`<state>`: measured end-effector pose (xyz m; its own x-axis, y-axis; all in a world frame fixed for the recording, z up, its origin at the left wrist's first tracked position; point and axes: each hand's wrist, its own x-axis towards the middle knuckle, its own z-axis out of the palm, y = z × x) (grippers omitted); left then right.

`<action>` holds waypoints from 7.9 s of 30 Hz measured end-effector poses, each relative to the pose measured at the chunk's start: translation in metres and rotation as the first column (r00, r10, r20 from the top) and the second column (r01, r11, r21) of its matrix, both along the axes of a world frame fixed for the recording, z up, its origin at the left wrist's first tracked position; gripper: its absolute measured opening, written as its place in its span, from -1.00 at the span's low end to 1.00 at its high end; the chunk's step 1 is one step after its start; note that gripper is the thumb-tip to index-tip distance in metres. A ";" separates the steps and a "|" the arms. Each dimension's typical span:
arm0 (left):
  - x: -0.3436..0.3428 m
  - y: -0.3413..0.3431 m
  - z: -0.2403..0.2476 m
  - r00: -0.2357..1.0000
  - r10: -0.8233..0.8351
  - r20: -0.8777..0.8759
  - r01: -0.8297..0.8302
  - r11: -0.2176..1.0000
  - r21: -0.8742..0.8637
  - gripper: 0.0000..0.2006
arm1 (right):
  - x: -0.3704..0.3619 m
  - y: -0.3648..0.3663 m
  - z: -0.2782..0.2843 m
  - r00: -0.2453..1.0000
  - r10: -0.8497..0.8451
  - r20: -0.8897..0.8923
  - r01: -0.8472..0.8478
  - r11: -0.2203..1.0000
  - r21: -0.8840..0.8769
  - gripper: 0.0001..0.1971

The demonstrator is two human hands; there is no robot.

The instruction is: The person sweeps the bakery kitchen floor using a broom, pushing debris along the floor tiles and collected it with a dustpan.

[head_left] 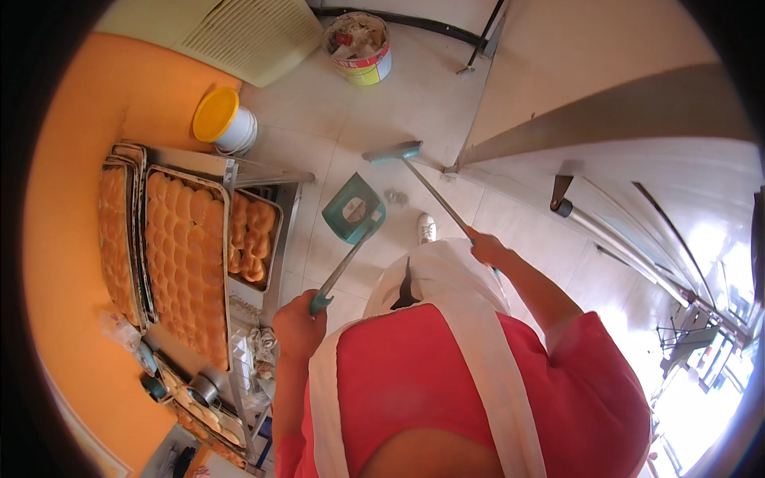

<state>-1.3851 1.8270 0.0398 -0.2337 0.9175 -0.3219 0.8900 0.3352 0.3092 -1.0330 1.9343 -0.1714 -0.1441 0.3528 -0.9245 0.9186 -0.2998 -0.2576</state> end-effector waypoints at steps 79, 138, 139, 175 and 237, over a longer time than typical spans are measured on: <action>-0.106 -0.213 -0.129 0.607 -0.763 -0.222 0.767 0.636 -0.090 -0.94 | 0.006 -0.296 0.041 0.752 -0.639 -0.163 0.612 0.768 -0.189 -0.23; -0.087 -0.371 -0.117 0.970 -0.176 -0.165 0.152 0.977 -0.147 -0.94 | -0.201 -0.017 -0.072 0.828 -0.344 -0.443 0.391 0.920 0.015 -0.76; -0.085 -0.376 -0.117 0.975 -0.157 -0.160 0.130 0.978 -0.164 -0.94 | -0.219 -0.010 -0.085 0.743 -0.432 -0.512 0.475 0.878 -0.051 -0.82; -0.071 -0.553 -0.138 0.959 0.234 -0.163 -0.261 0.950 -0.169 -0.94 | -0.217 -0.304 -0.029 0.650 0.706 -0.282 -0.715 0.694 0.090 -0.26; -0.182 0.286 -0.070 -0.075 0.356 0.932 -0.868 0.437 -0.237 -0.72 | -0.120 -0.021 0.055 0.711 -0.657 -0.252 0.665 0.744 -0.064 -0.64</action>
